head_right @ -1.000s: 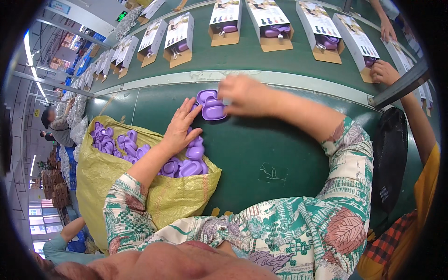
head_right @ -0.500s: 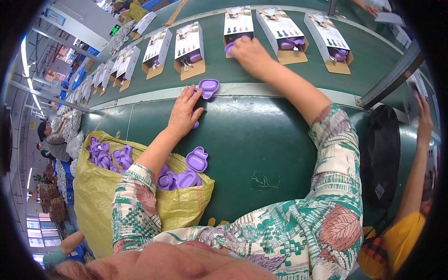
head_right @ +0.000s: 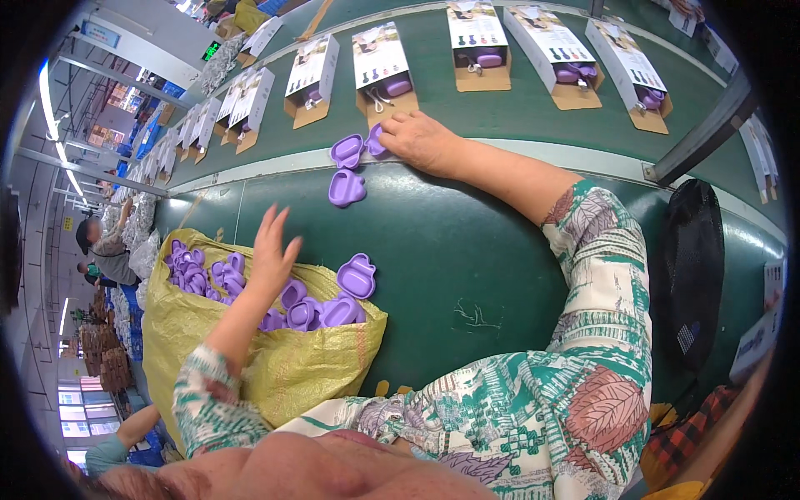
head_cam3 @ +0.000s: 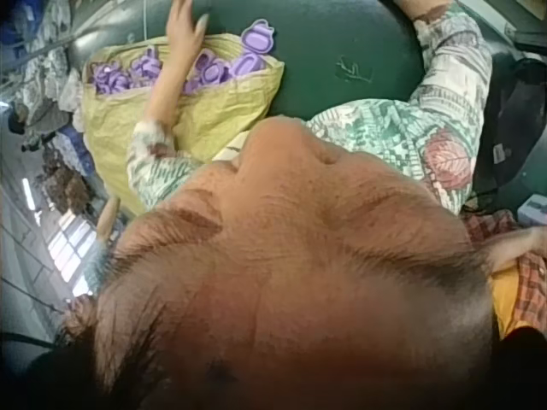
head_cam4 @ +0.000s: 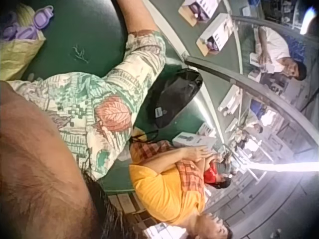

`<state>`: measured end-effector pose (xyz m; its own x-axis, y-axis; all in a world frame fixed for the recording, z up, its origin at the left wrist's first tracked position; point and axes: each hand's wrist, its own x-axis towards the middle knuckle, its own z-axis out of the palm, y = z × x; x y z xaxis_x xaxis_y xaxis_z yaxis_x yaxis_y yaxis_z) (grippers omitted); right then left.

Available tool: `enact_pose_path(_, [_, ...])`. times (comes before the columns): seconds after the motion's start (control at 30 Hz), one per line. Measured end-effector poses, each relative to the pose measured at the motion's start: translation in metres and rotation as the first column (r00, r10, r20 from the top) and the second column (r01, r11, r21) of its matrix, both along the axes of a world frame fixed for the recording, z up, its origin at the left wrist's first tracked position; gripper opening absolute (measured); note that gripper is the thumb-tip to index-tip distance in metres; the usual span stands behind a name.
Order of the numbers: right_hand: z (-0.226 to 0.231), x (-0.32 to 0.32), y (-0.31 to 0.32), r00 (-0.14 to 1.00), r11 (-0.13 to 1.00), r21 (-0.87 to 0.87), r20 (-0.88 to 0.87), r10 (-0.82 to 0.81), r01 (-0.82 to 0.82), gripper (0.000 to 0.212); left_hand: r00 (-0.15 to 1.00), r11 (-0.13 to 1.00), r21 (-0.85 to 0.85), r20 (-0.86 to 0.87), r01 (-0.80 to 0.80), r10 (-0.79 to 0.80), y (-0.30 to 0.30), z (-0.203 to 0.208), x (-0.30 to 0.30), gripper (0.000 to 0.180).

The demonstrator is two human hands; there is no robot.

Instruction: The person picks up purple silicone items from a pile and places them into cardboard boxes on a conveyor belt. They handle the items by hand, sometimes turning them over or moving them aside before inserting them into the boxes.

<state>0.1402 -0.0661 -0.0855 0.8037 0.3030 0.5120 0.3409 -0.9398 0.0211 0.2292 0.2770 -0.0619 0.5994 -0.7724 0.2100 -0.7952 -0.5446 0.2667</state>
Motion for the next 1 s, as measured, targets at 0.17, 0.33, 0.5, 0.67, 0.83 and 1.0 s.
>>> enact_pose_path(0.17, [0.005, -0.008, -0.010, 0.997, 0.997, -0.014, 0.021, -0.077, 0.077, 0.019, 0.900, 0.846, 0.395, -0.092, -0.359, 0.425, 0.145, 0.024, 0.001, 0.072])
enact_pose_path(0.33, [0.010, -0.030, -0.035, 0.961, 0.963, -0.058, 0.101, -0.256, 0.262, 0.017, 0.774, 0.484, 0.787, -0.014, -0.382, 0.633, 0.185, 0.076, -0.010, 0.064])
enact_pose_path(0.5, [0.015, -0.012, -0.071, 0.840, 0.857, -0.077, 0.258, -0.477, 0.510, 0.014, 0.923, -0.032, 0.972, 0.233, -0.235, 0.305, 0.218, 0.089, -0.006, 0.046])
enact_pose_path(0.67, [0.010, -0.015, -0.031, 0.903, 0.971, -0.033, 0.376, -0.209, 0.238, 0.020, 0.975, -0.397, 0.910, 0.185, -0.123, 0.121, 0.232, 0.064, -0.038, 0.031])
enact_pose_path(0.83, [0.003, -0.006, 0.060, 0.970, 0.963, 0.130, -0.039, 0.241, -0.234, 0.041, 0.999, -0.051, 0.998, 0.035, -0.034, 0.027, 0.226, 0.059, -0.050, 0.042])
enact_pose_path(1.0, [-0.012, 0.009, 0.078, 0.967, 0.971, -0.002, -0.094, 0.238, -0.239, 0.026, 0.832, 0.752, 0.659, -0.419, 0.002, 0.365, 0.214, 0.055, -0.039, 0.081])
